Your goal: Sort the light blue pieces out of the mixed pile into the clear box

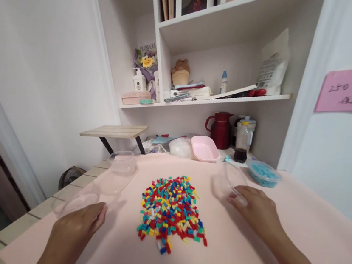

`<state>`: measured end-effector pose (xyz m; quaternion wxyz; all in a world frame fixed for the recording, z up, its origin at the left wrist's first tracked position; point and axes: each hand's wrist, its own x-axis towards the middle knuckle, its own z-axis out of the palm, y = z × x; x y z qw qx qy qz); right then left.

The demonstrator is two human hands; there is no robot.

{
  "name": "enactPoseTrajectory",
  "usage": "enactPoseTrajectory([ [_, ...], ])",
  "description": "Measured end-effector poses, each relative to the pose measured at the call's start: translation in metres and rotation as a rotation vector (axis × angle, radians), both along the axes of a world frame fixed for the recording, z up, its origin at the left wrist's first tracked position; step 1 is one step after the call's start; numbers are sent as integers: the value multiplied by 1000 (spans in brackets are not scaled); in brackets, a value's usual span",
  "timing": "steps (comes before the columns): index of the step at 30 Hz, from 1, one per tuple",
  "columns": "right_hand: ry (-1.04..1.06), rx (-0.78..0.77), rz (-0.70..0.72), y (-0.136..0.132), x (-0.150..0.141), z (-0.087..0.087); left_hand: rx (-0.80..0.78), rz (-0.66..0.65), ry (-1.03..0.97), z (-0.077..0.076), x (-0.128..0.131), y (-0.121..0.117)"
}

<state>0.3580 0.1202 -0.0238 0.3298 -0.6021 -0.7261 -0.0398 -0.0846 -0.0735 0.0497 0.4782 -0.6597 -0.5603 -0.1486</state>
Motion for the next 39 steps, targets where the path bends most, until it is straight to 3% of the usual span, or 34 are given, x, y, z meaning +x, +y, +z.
enactPoseTrajectory([
  [3, 23, 39, 30, -5, -5, 7, 118, -21, 38, 18, 7, 8],
  [7, 73, 84, 76, -8, -8, 15, 146, 27, 79, 47, 16, 29],
  [10, 89, 114, 108, -10, -10, 19, 93, 32, 72, 65, 14, 48],
  [13, 100, 136, 122, -12, -11, 24, -22, -31, 129, 71, 6, 66],
  [19, 119, 139, 141, -13, -9, 29, -308, -93, 283, 59, -13, 82],
  [22, 120, 126, 138, -12, -8, 26, -445, -71, 254, 53, -17, 86],
  [25, 94, 120, 133, -12, -7, 26, -511, -132, 141, 42, -19, 93],
  [32, -47, 176, 70, -22, -4, 51, -312, -122, -63, 5, -15, 111],
  [35, -47, 150, 82, -26, -7, 59, -181, -196, -140, 6, 0, 109],
  [39, -58, 37, 148, -31, -15, 57, -163, -324, -249, 9, 29, 107],
])
